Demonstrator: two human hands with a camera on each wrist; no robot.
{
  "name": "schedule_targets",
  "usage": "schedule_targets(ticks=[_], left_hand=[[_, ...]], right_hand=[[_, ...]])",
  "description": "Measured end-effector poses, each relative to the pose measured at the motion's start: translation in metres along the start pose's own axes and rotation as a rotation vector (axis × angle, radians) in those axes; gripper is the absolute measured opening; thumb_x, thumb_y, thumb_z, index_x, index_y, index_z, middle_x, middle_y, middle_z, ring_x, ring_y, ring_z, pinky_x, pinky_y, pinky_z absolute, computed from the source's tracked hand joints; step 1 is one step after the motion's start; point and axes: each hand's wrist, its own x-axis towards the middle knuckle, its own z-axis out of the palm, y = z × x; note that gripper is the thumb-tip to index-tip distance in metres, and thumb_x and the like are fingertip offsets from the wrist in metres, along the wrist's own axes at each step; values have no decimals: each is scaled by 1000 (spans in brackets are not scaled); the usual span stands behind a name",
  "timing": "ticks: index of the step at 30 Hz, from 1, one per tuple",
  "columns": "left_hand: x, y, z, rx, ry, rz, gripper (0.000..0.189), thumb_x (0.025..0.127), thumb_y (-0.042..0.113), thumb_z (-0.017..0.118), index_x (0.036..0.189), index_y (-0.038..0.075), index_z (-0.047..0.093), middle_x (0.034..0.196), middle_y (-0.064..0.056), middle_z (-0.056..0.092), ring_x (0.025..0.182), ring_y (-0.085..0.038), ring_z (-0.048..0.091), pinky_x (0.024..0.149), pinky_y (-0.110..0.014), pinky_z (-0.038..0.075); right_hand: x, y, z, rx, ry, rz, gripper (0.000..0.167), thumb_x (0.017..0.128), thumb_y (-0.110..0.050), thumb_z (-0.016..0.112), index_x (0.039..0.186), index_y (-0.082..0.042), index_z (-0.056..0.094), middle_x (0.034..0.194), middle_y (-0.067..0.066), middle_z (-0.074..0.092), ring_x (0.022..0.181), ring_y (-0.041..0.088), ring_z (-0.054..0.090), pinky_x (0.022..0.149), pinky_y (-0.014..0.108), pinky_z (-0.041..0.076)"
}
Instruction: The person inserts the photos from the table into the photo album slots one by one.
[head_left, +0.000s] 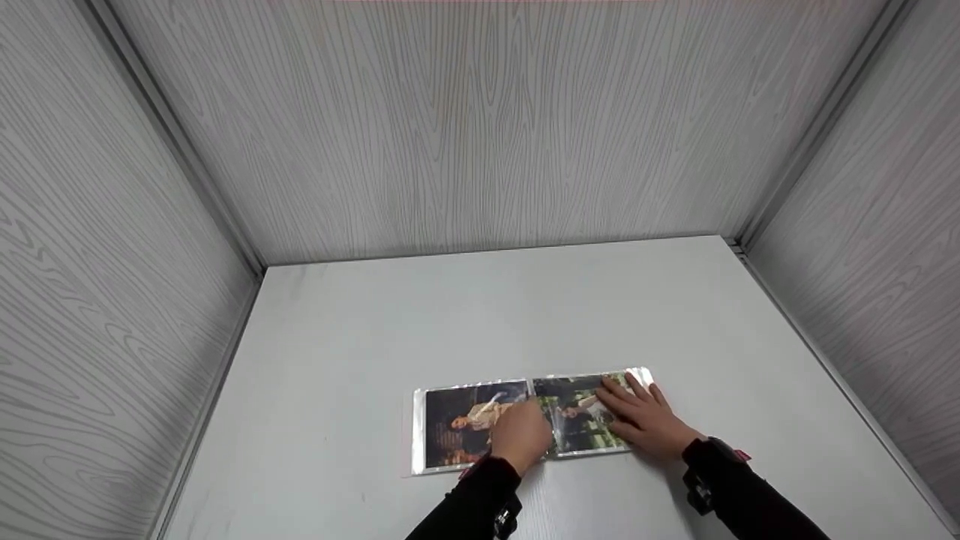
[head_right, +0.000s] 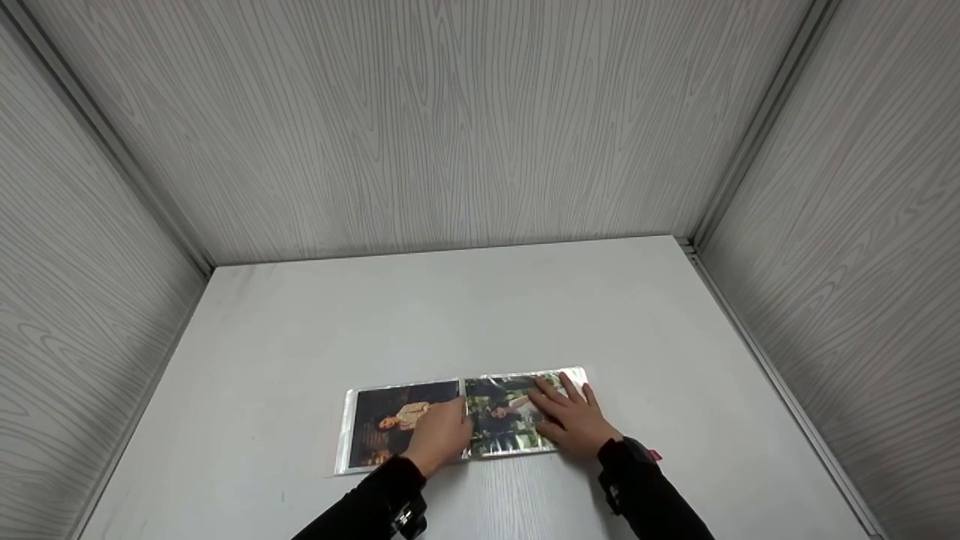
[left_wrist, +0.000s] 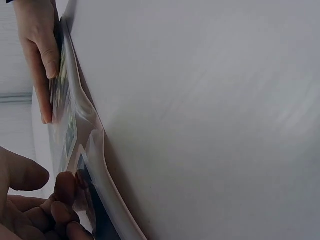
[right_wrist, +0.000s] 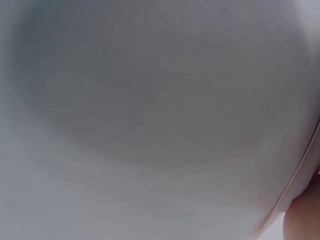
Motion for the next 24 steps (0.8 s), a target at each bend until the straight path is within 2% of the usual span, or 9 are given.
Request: schedule_targets(ticks=[5, 11, 14, 19, 24], left_hand=[[-1, 3, 7, 136, 59, 65, 10, 85, 9, 65, 91, 3, 71, 73, -14, 69, 68, -34, 69, 55, -46, 54], [-2, 7, 12, 265, 79, 74, 31, 86, 12, 65, 115, 2, 73, 82, -14, 73, 71, -33, 69, 55, -45, 54], [-2, 6, 13, 316, 102, 118, 33, 86, 12, 66, 116, 0, 72, 81, -13, 73, 72, -32, 69, 59, -43, 55], [-2, 3, 12, 317, 120, 161, 28, 86, 10, 66, 111, -2, 72, 78, -14, 72, 72, -33, 69, 63, -43, 56], [-3, 0, 7, 277, 86, 177, 22, 88, 7, 63, 107, -3, 70, 77, -15, 71, 71, -33, 69, 62, -44, 56]], right_hand=[[0, 2, 1, 11, 14, -14, 60, 106, -35, 53, 158, -10, 38, 166, 17, 28, 152, 53, 9, 116, 75, 2], [1, 3, 1, 7, 15, -4, 60, 107, -36, 52, 159, -12, 37, 167, 15, 28, 153, 51, 9, 117, 73, 3], [1, 3, 0, 5, 7, 6, 61, 107, -38, 52, 160, -12, 36, 168, 13, 27, 154, 49, 8, 117, 73, 3], [1, 2, -1, 1, 6, 4, 62, 106, -39, 53, 160, -11, 36, 168, 14, 26, 154, 50, 8, 117, 74, 3], [2, 1, 0, -9, 20, -5, 62, 106, -38, 53, 159, -11, 37, 167, 15, 28, 153, 52, 10, 116, 75, 5]])
